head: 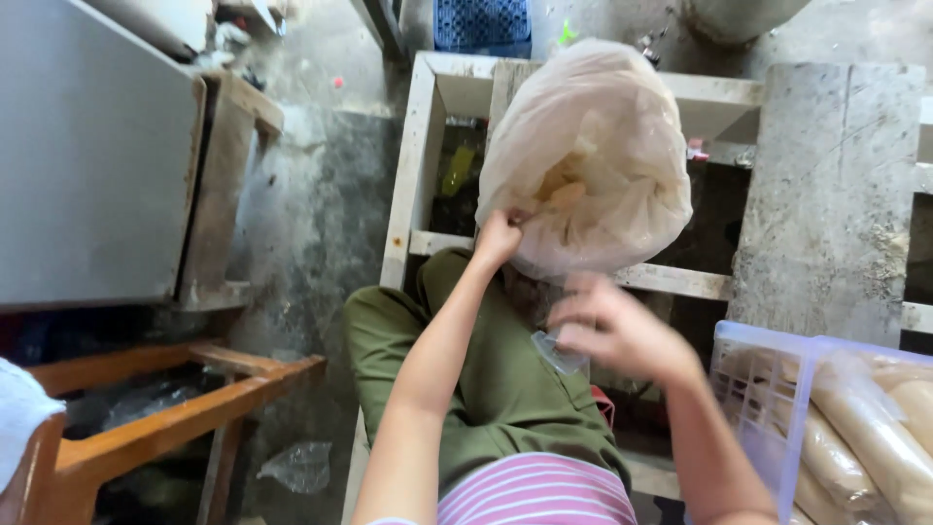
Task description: The person is packaging a paste-like food ingredient by scooping it from a large bulk bag into small plastic bags using a spoon.
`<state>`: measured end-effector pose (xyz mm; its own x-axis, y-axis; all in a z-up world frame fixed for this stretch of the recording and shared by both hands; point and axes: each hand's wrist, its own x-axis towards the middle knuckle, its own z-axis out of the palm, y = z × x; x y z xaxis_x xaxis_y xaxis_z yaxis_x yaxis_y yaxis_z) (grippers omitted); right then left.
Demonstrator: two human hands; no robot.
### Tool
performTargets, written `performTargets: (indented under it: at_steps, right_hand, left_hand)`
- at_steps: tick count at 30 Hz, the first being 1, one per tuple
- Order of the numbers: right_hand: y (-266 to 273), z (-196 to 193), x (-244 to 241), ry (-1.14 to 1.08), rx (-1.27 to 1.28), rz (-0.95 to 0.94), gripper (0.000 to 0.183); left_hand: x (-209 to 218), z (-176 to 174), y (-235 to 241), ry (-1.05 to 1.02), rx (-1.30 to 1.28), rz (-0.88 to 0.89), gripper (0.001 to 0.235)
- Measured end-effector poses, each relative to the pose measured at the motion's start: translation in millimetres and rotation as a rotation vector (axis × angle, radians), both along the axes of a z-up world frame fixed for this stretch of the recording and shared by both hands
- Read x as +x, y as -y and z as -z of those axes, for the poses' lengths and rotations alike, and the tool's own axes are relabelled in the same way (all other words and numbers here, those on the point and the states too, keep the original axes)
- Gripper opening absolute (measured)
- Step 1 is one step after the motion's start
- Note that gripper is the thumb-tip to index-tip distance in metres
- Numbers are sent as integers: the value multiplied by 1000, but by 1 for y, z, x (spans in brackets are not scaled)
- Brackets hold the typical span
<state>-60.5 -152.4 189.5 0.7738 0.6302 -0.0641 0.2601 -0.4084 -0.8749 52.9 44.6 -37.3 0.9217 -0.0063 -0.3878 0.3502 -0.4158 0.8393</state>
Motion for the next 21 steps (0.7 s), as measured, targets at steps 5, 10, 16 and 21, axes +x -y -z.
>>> performTargets:
  at_steps: [5, 10, 16, 21]
  right_hand:
    - [-7, 89, -71, -271, -524, 188, 36]
    - [0, 142, -83, 0, -574, 474, 27]
    - [9, 114, -72, 41, -377, 522, 33]
    - [16, 81, -72, 75, -180, 536, 38]
  left_hand:
    - [-11, -13, -11, -47, 25, 40, 43]
    - [-3, 17, -13, -55, 38, 46, 43]
    - [-19, -31, -12, -74, 23, 53, 42]
    - [-18, -43, -8, -46, 0, 41, 42]
